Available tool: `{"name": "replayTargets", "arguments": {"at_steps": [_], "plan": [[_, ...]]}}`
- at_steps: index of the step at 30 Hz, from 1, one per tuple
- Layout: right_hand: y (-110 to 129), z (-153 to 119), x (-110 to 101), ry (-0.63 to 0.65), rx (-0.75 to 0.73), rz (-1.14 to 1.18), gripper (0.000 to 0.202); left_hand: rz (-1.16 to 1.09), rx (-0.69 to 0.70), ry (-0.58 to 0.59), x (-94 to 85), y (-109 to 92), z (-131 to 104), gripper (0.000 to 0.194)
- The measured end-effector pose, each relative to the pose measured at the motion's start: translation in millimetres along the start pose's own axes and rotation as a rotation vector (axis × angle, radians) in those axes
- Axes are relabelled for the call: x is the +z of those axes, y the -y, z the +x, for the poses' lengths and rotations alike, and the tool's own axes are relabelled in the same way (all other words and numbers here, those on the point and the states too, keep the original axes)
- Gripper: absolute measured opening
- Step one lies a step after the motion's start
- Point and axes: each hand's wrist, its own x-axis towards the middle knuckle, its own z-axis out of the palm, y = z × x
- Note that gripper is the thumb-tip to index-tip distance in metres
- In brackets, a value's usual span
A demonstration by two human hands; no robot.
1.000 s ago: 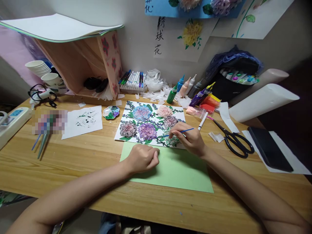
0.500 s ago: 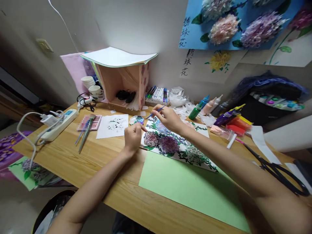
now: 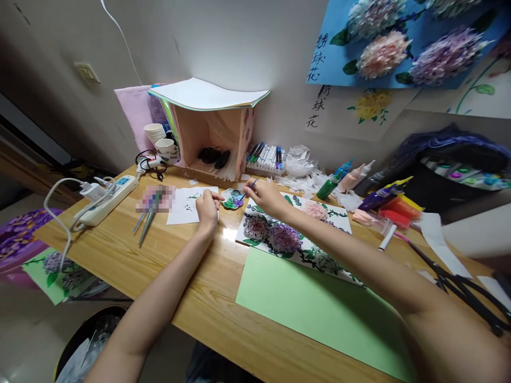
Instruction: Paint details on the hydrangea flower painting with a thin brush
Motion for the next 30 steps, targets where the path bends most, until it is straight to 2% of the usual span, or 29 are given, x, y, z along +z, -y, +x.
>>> {"name": "replayTargets", "arguments": {"at_steps": [2, 5, 7, 10, 14, 17, 20, 30], "plan": [[3, -6, -8, -0.036, -0.006, 0.005, 0.019, 0.02, 0.034, 0.015, 2.1, -2, -4, 0.039], [8, -29, -33, -0.129, -0.026, 0.034, 0.02, 0.046, 0.103, 0.069, 5.7, -5, -16, 0.038], [10, -56, -55, -0.167, -0.034, 0.027, 0.018, 0.081, 0.173, 0.138, 8.8, -5, -29, 0.037], [8, -103, -85, -0.231, -0.005, 0.0, 0.016, 0.244, 0.368, 0.28, 14.0, -1, -51, 0.04], [-3, -158, -107, -0.276, 0.014, 0.042, 0.021, 0.448, 0.576, 0.45, 19.9, 4, -73, 0.045], [-11, -182, -108, -0.259, -0.019, 0.084, 0.024, 0.469, 0.673, 0.526, 22.1, 4, -81, 0.044], [-17, -192, -101, -0.22, -0.059, 0.07, 0.022, 0.469, 0.741, 0.56, 22.9, 3, -83, 0.045], [-22, -195, -87, -0.15, -0.122, 0.02, 0.018, 0.503, 0.817, 0.509, 22.4, 7, -77, 0.047]]}}
